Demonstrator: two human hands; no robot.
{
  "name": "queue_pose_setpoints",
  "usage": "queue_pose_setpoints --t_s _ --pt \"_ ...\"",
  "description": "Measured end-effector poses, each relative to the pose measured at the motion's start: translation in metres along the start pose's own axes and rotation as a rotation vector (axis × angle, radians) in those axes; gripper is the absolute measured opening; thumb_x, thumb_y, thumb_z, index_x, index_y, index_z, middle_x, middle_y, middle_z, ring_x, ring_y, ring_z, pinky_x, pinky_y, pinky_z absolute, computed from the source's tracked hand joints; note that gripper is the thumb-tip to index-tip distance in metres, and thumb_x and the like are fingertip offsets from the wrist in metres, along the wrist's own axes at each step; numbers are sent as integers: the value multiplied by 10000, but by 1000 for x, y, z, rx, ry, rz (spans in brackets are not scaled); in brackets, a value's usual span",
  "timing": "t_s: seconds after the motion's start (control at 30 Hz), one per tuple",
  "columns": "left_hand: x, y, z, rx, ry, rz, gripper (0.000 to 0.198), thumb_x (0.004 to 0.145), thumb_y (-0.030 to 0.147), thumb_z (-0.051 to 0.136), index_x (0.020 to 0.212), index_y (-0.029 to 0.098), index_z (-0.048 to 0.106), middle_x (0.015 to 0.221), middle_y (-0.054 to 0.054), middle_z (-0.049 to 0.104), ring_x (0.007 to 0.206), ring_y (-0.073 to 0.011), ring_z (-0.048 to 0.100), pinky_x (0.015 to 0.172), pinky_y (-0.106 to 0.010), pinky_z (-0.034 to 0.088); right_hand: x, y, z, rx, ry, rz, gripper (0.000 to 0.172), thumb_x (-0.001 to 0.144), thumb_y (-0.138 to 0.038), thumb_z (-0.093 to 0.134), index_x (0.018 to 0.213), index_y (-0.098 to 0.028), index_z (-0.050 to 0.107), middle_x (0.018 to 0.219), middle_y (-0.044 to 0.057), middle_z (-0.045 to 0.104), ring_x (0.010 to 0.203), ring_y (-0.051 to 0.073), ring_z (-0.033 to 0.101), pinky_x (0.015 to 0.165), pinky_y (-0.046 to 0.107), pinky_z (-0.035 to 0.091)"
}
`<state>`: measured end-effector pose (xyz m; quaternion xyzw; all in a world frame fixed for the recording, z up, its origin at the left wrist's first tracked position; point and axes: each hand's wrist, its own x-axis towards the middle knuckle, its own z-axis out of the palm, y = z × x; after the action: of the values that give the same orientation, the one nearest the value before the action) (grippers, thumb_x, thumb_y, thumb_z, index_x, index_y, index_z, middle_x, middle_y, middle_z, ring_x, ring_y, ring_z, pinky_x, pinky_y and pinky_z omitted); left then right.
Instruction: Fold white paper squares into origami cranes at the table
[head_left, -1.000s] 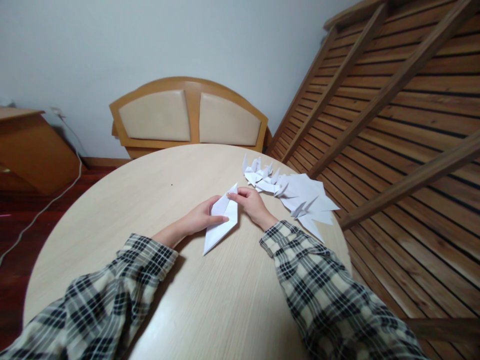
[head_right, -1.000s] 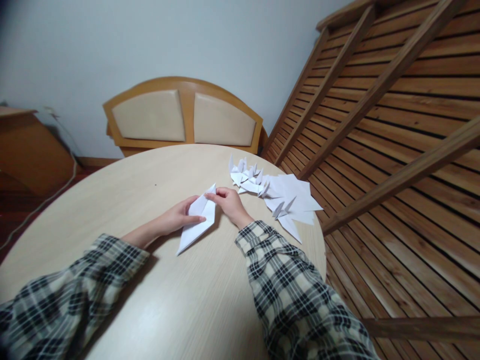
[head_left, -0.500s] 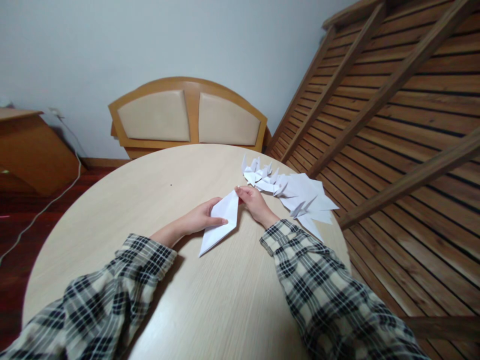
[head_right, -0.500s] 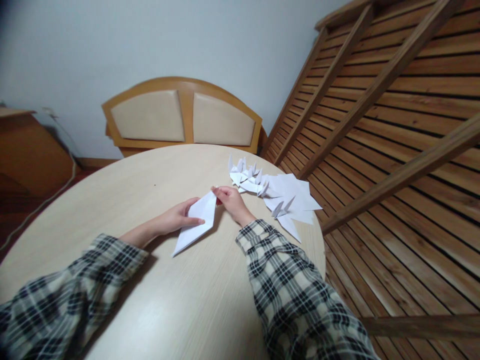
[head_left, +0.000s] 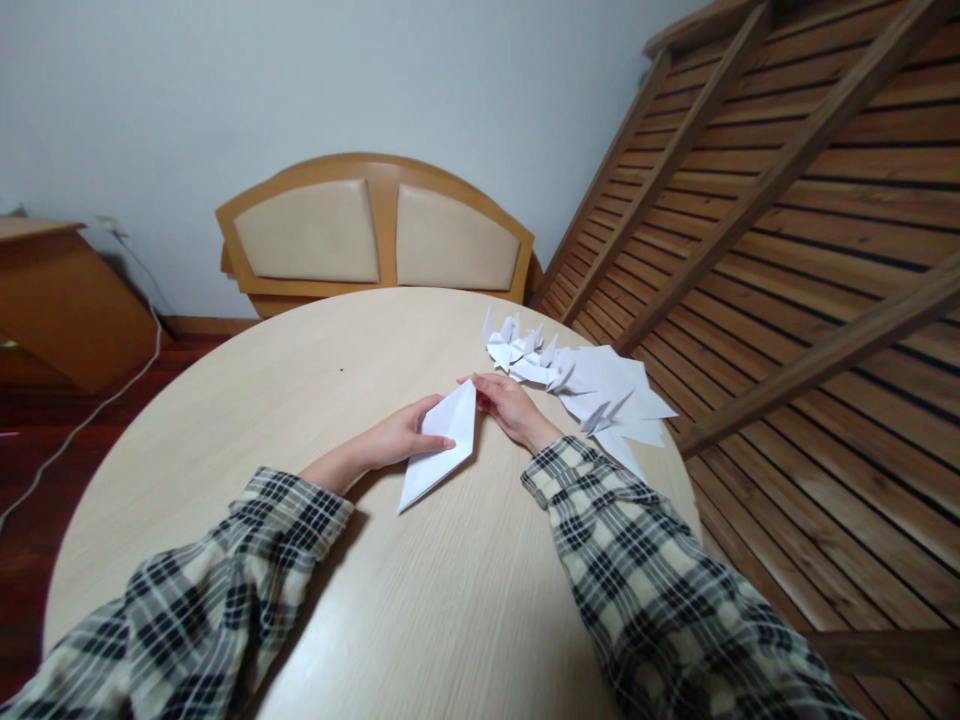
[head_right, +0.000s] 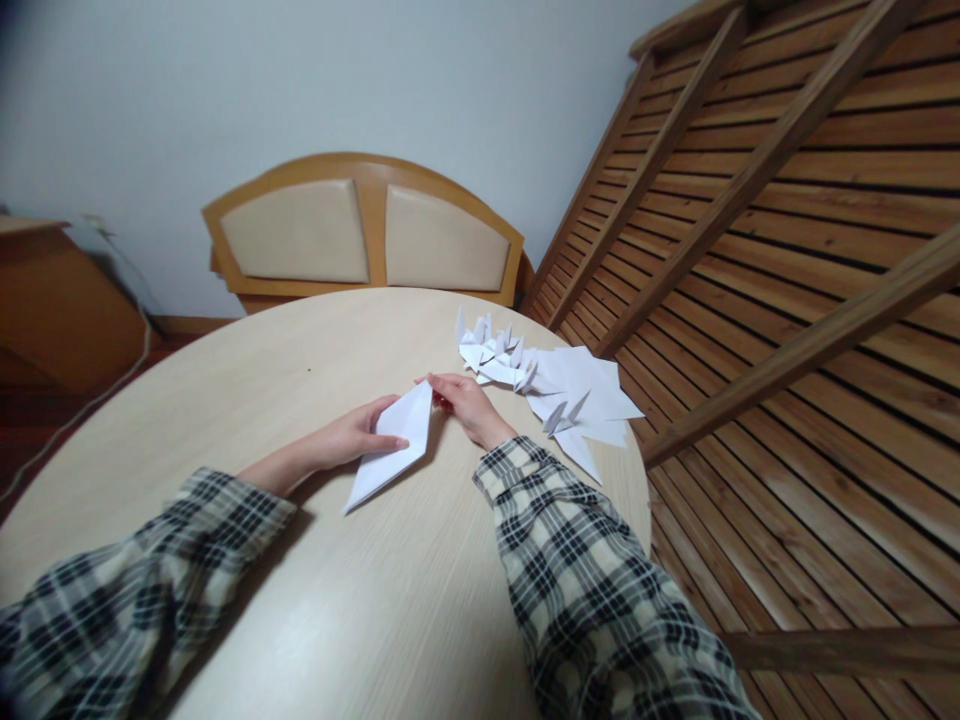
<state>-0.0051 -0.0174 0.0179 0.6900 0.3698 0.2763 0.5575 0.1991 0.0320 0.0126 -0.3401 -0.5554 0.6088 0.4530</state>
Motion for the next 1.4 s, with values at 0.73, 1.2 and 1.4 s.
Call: queue_pose_setpoints --t_s 0.73,1.2,1.4 --pt "-2 7 2 71 -6 9 559 742 305 693 1233 144 480 1058 -101 580 846 -199 548 683 -304 440 2 1 -1 -99 93 -97 376 704 -521 703 612 -175 586 585 -30 488 555 95 407 570 256 314" --pt "-2 6 2 86 -24 4 578 743 309 680 1254 141 467 1073 -108 588 856 -206 561 669 -304 440 3 3 4 -233 264 -151 532 748 -678 567 548 -188 513 515 -5 493 487 107 439 518 262 355" --pt "-1 9 4 60 37 14 522 733 319 693 1179 143 486 987 -77 565 813 -188 533 681 -316 442 2 1 5 -171 214 -92 606 780 -750 456 608 -182 578 562 21 544 506 111 475 490 249 347"
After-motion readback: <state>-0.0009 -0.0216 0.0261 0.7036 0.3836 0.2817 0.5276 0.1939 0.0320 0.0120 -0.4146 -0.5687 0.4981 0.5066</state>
